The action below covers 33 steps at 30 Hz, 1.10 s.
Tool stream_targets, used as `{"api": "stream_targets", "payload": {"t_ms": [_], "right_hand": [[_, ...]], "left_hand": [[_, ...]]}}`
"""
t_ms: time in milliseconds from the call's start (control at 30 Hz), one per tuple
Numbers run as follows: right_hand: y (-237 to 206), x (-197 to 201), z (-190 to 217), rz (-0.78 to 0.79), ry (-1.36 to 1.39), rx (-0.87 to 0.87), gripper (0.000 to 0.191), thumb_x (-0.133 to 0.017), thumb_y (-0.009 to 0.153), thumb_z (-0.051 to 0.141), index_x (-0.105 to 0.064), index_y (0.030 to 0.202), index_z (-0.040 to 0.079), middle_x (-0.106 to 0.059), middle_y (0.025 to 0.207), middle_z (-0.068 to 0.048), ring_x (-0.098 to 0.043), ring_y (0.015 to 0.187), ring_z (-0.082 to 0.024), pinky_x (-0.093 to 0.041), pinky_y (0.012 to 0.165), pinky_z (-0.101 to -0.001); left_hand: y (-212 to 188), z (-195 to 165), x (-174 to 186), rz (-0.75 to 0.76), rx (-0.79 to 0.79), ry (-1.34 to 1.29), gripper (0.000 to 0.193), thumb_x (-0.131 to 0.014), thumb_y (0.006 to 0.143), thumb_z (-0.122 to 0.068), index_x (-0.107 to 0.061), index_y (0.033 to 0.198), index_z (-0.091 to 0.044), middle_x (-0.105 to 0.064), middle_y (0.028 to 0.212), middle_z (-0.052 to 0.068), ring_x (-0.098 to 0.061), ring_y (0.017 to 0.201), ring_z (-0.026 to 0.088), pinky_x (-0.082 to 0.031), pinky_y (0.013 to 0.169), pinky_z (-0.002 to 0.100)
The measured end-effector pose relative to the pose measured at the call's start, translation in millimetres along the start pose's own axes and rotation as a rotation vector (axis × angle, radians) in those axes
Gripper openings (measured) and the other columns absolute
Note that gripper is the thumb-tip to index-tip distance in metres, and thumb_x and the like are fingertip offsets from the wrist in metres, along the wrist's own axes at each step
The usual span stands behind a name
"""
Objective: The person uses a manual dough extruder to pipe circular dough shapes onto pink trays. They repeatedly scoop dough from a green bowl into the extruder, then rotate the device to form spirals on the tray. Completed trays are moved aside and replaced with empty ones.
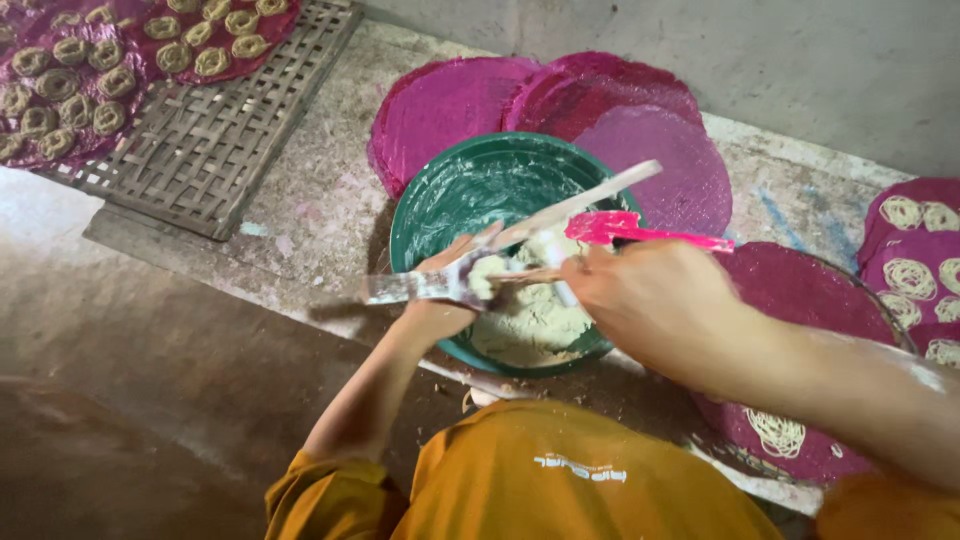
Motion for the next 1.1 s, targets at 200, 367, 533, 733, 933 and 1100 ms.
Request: {"api": "stream_targets", "payload": {"t_ms": [200,367,533,733,933,1100], "right_hand": [[27,-25,40,-0.198,0.043,0.085,0.021,-0.063,0.079,0.016,-0.066,0.099,0.009,-0.069,0.077,-0.005,-0.070,0.057,-0.023,-0.054,0.049,-0.0361],[-14,-17,-12,-0.132,0.218,-0.223,0.023,-0.064,0.091,0.022,-0.068,0.112,0.013,-0.070,0.080,-0.005,-0.070,0.059,-0.027,-0.053,0.047,-0.0424],[13,-61,8,-0.555,0.913,-0.285,0.033,-0.065,0.097,0.010,-0.066,0.130,0.006,-0.073,0.102,-0.019,-0.075,0.084,-0.035,-0.058,0.068,-0.0422],[-4,-156,28,-0.267,1.335,-0.357,0.043,-0.061,0.095,0.007,-0.064,0.138,0.007,-0.077,0.088,-0.014,-0.067,0.065,-0.019,-0.052,0.058,-0.0310],[15,-176,13,-0.261,1.428,-0.550,0.038,-0.060,0.102,0.010,-0.065,0.139,0.005,-0.065,0.077,-0.011,-0.049,0.061,-0.012,-0.042,0.054,-0.0305],[4,-153,50,-0.468,1.196,-0.225,0.037,-0.056,0.100,0.007,-0.062,0.135,-0.005,-0.073,0.107,-0.018,-0.072,0.090,-0.017,-0.055,0.078,-0.0318]], "left_hand": [[3,-7,-6,0.025,0.152,-0.165,0.079,-0.084,0.070,-0.030,-0.056,0.143,-0.016,-0.058,0.143,0.011,-0.058,0.123,0.037,-0.047,0.101,0.045],[-4,17,19,-0.181,0.296,-0.106,0.064,-0.076,0.090,-0.026,-0.055,0.149,-0.014,-0.061,0.146,0.014,-0.062,0.127,0.034,-0.051,0.107,0.042],[-6,17,28,-0.401,0.292,-0.315,0.045,-0.072,0.097,-0.030,-0.062,0.139,-0.014,-0.068,0.142,0.009,-0.070,0.120,0.027,-0.056,0.111,0.040],[2,7,63,-0.391,0.172,0.028,0.065,-0.083,0.074,-0.031,-0.060,0.131,-0.008,-0.051,0.152,0.019,-0.063,0.111,0.034,-0.055,0.090,0.045],[3,-10,59,-0.422,0.125,0.158,0.056,-0.085,0.082,-0.025,-0.064,0.131,-0.007,-0.042,0.159,0.026,-0.057,0.112,0.035,-0.056,0.085,0.045],[-13,81,36,-0.402,0.658,-0.401,0.079,-0.058,0.088,-0.020,-0.034,0.164,-0.019,-0.045,0.155,0.014,-0.062,0.102,0.014,-0.057,0.076,0.031]]}}
Point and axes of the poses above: each hand's wrist, its own y-axis towards the middle knuckle, its own x-axis out of the back of the hand, z = x × y, the point moved 7 cm from there along y, towards the middle knuckle
